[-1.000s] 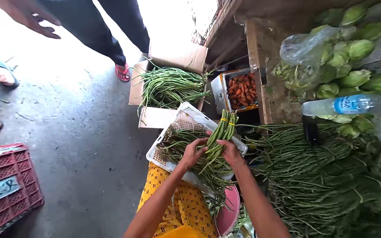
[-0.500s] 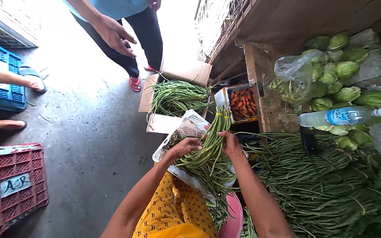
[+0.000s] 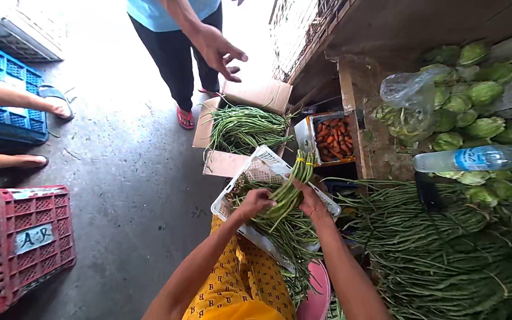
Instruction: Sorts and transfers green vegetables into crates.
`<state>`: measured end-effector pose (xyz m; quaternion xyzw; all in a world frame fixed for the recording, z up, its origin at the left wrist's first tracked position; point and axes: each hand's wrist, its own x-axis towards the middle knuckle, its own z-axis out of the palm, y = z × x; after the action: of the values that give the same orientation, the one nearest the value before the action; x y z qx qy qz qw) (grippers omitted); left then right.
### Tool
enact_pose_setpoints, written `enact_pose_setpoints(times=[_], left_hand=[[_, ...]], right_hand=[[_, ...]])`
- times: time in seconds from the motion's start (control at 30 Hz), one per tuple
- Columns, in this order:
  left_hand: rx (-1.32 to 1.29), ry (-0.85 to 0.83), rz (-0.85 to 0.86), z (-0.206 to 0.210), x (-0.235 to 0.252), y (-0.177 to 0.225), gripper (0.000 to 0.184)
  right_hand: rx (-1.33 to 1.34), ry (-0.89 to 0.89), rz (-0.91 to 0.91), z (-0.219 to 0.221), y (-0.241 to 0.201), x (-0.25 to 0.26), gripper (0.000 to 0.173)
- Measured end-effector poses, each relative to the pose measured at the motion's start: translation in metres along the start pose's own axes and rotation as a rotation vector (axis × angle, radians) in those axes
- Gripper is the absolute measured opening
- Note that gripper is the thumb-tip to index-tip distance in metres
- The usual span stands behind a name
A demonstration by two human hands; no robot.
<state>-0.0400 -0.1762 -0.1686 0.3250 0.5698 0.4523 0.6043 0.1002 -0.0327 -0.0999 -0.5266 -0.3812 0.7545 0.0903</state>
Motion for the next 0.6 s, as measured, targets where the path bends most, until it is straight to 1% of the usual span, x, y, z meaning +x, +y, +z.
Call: enact_pose_setpoints(times=[0.03, 0.07, 0.1, 0.13, 0.17, 0.2, 0.23, 0.27, 0.3, 0.37, 0.43, 0.47, 0.5, 0.53, 0.6], left_hand=[[0.047, 0.021, -0.042, 0.01, -0.009, -0.005, 0.041], [0.063, 0.07, -0.097, 0.019, -0.019, -0.013, 0.057], [0.053, 0.179, -0.171, 0.026, -0.028, -0.025, 0.07], [0.027, 0.349, -0.265, 0.029, -0.036, -0.041, 0.074], [-0.012, 0.542, -0.359, 0.028, -0.041, -0.057, 0.074], [-0.073, 0.701, -0.44, 0.025, -0.043, -0.072, 0.076], [-0.162, 0.799, -0.498, 0.021, -0.042, -0.087, 0.079], [-0.252, 0.829, -0.537, 0.018, -0.039, -0.099, 0.083], [-0.31, 0.809, -0.556, 0.015, -0.035, -0.109, 0.086], [-0.337, 0.767, -0.566, 0.008, -0.019, -0.128, 0.094], [-0.429, 0.799, -0.558, 0.001, -0.003, -0.147, 0.104], [-0.491, 0.83, -0.541, -0.004, 0.006, -0.154, 0.103], [-0.563, 0.836, -0.515, -0.008, 0.013, -0.159, 0.095], [-0.617, 0.822, -0.497, -0.011, 0.017, -0.163, 0.084], [-0.704, 0.739, -0.492, -0.013, 0.016, -0.17, 0.07]], right_hand=[[-0.104, 0.022, 0.004, -0.002, 0.004, -0.003, 0.028], [-0.231, 0.061, 0.013, -0.007, 0.008, -0.006, 0.032], [-0.386, 0.116, 0.033, -0.011, 0.011, -0.011, 0.037], [-0.549, 0.167, 0.064, -0.014, 0.013, -0.014, 0.044], [-0.696, 0.197, 0.094, -0.016, 0.014, -0.013, 0.05], [-0.82, 0.204, 0.115, -0.015, 0.017, -0.01, 0.054], [-0.929, 0.194, 0.139, -0.013, 0.021, -0.003, 0.058], [-1.027, 0.169, 0.155, -0.009, 0.029, 0.008, 0.062], [-1.109, 0.134, 0.157, -0.005, 0.04, 0.022, 0.065], [-1.237, 0.031, 0.103, 0.006, 0.067, 0.062, 0.075], [-1.371, -0.111, 0.1, 0.02, 0.087, 0.105, 0.099], [-1.441, -0.172, 0.125, 0.028, 0.093, 0.127, 0.113], [-1.468, -0.208, 0.145, 0.033, 0.098, 0.147, 0.122], [-1.444, -0.235, 0.16, 0.034, 0.105, 0.161, 0.126], [-1.309, -0.284, 0.187, 0.023, 0.122, 0.178, 0.122]])
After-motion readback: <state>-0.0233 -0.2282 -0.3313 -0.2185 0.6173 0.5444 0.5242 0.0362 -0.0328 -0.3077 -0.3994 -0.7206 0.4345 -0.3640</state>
